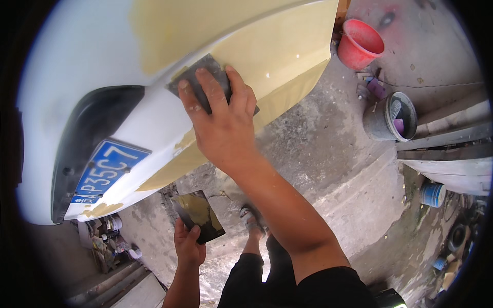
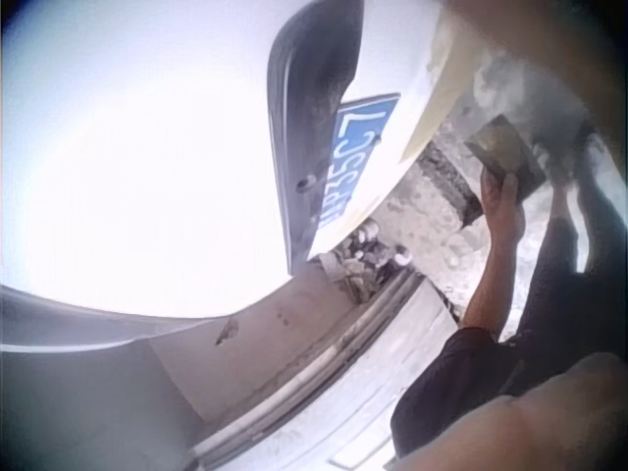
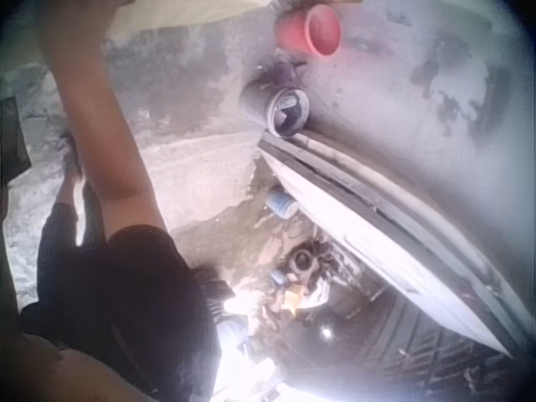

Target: The person applies body filler to the rear panel of a car using a spreader and a putty knife.

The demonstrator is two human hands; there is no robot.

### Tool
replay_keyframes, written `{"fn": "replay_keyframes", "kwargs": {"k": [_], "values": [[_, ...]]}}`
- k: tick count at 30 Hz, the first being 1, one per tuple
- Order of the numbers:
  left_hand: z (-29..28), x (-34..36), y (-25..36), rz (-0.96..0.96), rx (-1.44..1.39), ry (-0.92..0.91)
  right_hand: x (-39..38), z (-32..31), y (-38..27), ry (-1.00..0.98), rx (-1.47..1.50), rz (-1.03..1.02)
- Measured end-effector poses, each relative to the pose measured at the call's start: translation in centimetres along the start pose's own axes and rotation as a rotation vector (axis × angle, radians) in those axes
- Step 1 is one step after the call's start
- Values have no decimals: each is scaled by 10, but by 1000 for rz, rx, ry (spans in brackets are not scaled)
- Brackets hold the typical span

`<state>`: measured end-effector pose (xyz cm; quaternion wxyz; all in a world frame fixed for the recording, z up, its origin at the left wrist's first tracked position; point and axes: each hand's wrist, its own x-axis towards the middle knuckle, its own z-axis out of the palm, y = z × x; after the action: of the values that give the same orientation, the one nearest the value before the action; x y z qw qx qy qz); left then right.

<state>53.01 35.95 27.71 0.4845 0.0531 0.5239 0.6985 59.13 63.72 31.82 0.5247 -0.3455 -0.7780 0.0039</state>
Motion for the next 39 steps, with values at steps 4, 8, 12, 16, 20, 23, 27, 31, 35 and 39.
{"fn": "replay_keyframes", "kwargs": {"k": [4,8,12,16,20,23,27,31,35,39], "values": [[-6,5,-1,-4,-15,-33,-3,-14,-1,-63,6,9],[-2,6,-1,-15,-23,-38,9,-15,-3,-15,29,-25],[-2,6,-1,-25,-22,-50,3,-5,-1,-37,-44,-25],[-5,6,2,-18,-7,-49,-10,-6,0,-108,-58,-3],[-16,9,-3,-17,-1,-81,-27,-3,6,-154,-62,11],[-10,9,-3,-22,-22,-72,-41,0,10,-180,-60,33],[-14,11,-4,-20,3,-109,-57,5,14,-205,-70,46],[-12,13,-2,-39,25,-91,-69,8,16,-234,-97,48],[-9,15,1,-36,18,-104,-70,6,10,-275,-115,77],[2,15,7,-49,-12,-81,-71,-1,5,-330,-151,102]]}}
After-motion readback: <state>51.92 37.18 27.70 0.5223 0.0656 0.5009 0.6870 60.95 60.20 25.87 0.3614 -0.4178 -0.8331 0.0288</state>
